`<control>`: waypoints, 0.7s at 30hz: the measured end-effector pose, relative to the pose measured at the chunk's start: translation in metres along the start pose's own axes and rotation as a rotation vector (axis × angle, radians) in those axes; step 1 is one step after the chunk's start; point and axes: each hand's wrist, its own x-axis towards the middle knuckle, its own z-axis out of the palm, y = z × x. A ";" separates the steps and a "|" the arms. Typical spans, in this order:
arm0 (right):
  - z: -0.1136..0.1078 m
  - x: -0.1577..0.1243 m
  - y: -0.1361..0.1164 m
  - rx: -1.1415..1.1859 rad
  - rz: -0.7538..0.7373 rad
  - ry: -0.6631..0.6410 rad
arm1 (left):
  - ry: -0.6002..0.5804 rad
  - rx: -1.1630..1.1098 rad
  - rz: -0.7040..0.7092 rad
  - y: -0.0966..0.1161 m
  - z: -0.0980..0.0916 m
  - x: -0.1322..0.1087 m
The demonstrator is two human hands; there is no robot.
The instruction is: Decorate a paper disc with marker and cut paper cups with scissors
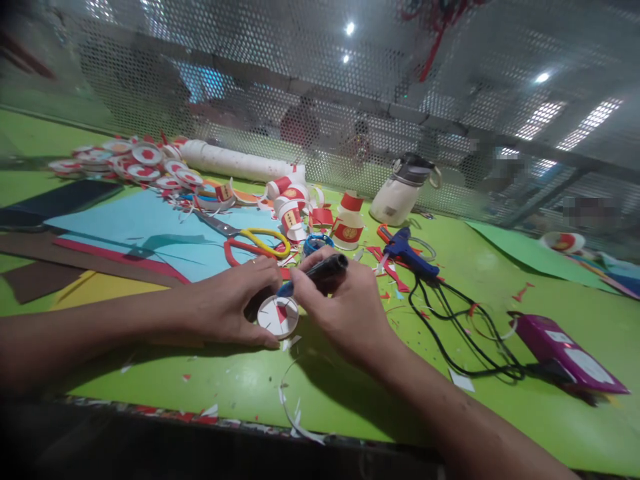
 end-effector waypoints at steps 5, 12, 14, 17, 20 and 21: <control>-0.007 0.002 0.001 0.035 0.039 0.093 | 0.009 0.004 0.000 -0.002 0.001 0.000; -0.005 0.002 0.000 0.081 0.070 0.013 | 0.010 0.039 -0.017 0.003 0.001 -0.001; -0.004 0.002 0.000 0.072 0.069 0.003 | 0.004 0.029 -0.017 0.002 0.001 0.000; -0.003 0.003 0.002 0.074 0.079 0.008 | 0.013 0.006 -0.009 0.001 0.001 0.000; -0.004 0.004 0.002 0.090 0.078 0.023 | 0.033 -0.011 -0.029 0.003 0.000 -0.002; -0.005 0.004 0.002 0.096 0.085 0.015 | 0.036 -0.024 -0.043 0.006 0.000 -0.003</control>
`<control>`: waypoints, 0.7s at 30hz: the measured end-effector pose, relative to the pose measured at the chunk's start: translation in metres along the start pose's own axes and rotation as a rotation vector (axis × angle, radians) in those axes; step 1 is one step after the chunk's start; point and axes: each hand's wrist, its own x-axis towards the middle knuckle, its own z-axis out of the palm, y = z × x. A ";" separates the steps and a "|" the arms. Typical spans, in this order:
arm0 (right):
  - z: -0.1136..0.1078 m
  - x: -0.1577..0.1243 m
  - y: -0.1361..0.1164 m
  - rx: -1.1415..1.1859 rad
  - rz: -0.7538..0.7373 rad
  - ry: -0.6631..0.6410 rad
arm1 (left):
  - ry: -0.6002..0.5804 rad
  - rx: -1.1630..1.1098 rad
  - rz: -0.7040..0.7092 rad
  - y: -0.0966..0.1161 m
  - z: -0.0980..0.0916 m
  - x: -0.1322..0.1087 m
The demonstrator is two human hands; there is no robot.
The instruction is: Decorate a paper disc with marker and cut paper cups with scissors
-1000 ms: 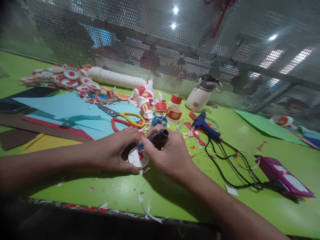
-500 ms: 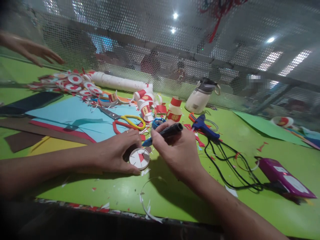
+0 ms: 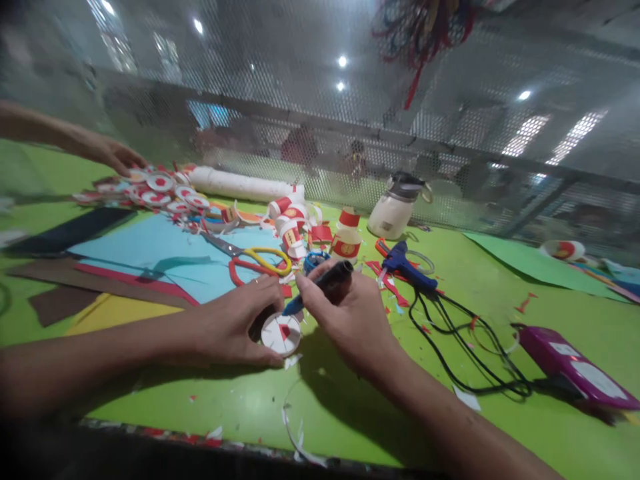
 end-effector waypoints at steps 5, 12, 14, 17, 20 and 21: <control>-0.002 0.003 0.006 0.002 0.072 0.070 | -0.007 -0.027 -0.041 0.006 -0.003 -0.005; -0.003 0.010 0.020 -0.038 0.068 0.003 | -0.055 0.019 -0.090 0.003 -0.007 -0.005; -0.003 0.009 0.020 -0.041 0.090 -0.006 | -0.060 -0.003 -0.067 0.001 -0.006 -0.004; -0.003 0.009 0.017 -0.027 0.105 0.005 | -0.049 -0.045 -0.010 -0.002 -0.005 -0.005; -0.004 0.009 0.011 0.002 0.111 0.067 | -0.052 -0.059 0.048 -0.003 -0.006 -0.005; -0.004 0.009 0.010 0.011 0.115 0.094 | -0.053 -0.055 0.060 -0.003 -0.007 -0.005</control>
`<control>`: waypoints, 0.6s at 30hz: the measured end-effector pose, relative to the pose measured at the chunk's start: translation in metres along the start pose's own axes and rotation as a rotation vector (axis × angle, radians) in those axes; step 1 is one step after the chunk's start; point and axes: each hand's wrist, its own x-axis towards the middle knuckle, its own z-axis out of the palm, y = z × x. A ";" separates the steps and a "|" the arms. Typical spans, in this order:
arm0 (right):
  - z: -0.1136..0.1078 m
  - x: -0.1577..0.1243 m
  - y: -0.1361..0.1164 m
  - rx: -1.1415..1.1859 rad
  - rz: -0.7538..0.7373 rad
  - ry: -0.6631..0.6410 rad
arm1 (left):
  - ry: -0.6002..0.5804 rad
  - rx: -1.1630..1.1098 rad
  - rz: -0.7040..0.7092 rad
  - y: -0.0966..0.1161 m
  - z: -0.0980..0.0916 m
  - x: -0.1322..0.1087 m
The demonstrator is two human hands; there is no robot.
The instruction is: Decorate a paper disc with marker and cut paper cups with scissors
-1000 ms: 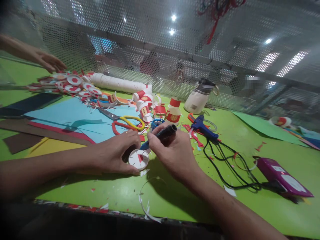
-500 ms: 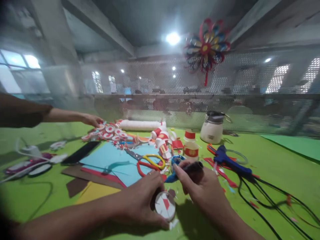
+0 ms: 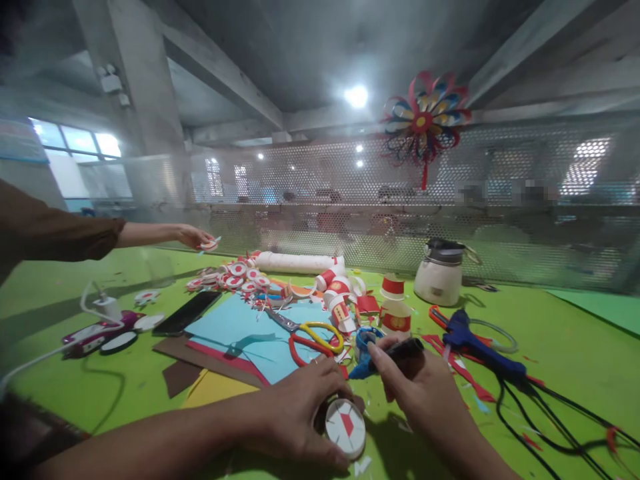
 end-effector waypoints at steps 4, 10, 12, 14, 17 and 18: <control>-0.002 0.000 -0.005 0.015 0.001 0.031 | -0.001 0.036 0.006 0.001 0.001 0.001; -0.002 0.003 -0.001 0.075 0.009 0.007 | 0.039 0.029 -0.002 -0.002 0.005 0.001; 0.000 0.005 0.002 0.115 0.049 -0.013 | 0.049 0.016 -0.007 -0.002 0.006 0.001; 0.001 0.005 0.003 0.151 0.092 -0.032 | 0.055 0.013 -0.006 -0.001 0.005 0.001; 0.001 0.006 0.003 0.178 0.121 -0.053 | 0.055 0.022 0.004 -0.001 0.005 0.000; 0.000 0.006 0.003 0.175 0.121 -0.056 | 0.056 0.023 0.011 -0.001 0.005 0.000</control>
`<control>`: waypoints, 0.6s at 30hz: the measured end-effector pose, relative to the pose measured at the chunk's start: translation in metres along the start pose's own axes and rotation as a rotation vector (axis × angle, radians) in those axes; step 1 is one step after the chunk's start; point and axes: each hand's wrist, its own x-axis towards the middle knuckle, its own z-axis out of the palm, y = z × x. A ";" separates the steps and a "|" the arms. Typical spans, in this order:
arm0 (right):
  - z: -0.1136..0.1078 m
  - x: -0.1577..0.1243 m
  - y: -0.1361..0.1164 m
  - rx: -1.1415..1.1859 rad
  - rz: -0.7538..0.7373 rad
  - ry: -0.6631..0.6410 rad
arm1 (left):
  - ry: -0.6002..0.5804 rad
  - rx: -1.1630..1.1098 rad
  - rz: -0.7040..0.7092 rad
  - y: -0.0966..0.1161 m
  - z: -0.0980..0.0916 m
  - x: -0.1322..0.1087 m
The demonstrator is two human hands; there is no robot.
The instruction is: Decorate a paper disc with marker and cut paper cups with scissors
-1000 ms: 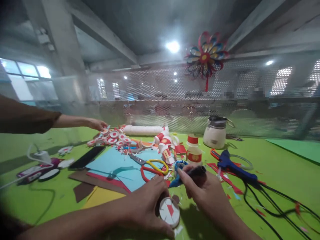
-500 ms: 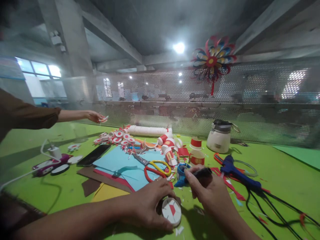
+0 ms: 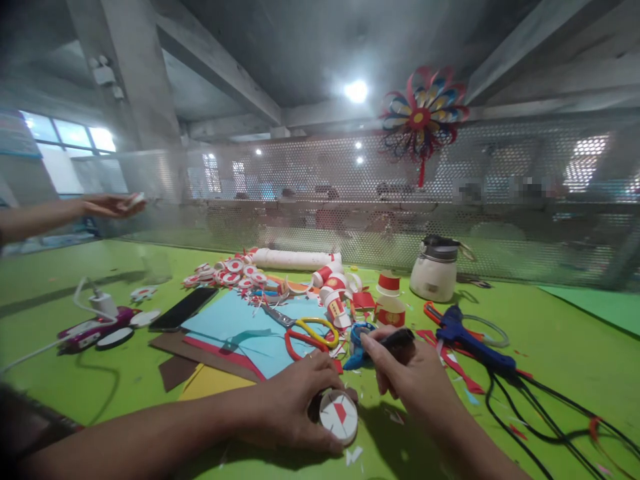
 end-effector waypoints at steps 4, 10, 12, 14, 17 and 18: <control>-0.003 -0.001 -0.001 0.000 -0.009 -0.087 | -0.013 0.000 0.017 -0.002 0.000 0.000; -0.005 0.002 0.006 0.152 -0.032 -0.112 | -0.034 0.017 0.004 -0.003 -0.002 0.001; -0.005 0.004 0.006 0.147 -0.032 -0.118 | -0.038 0.019 -0.003 -0.001 -0.003 0.001; -0.004 0.005 0.005 0.113 -0.028 -0.129 | -0.048 0.007 -0.006 0.001 -0.005 0.000; -0.002 0.004 0.004 0.089 -0.025 -0.135 | -0.056 0.010 0.016 0.003 -0.008 0.000; -0.001 0.004 0.004 0.091 -0.023 -0.135 | -0.054 0.018 0.025 0.003 -0.008 0.001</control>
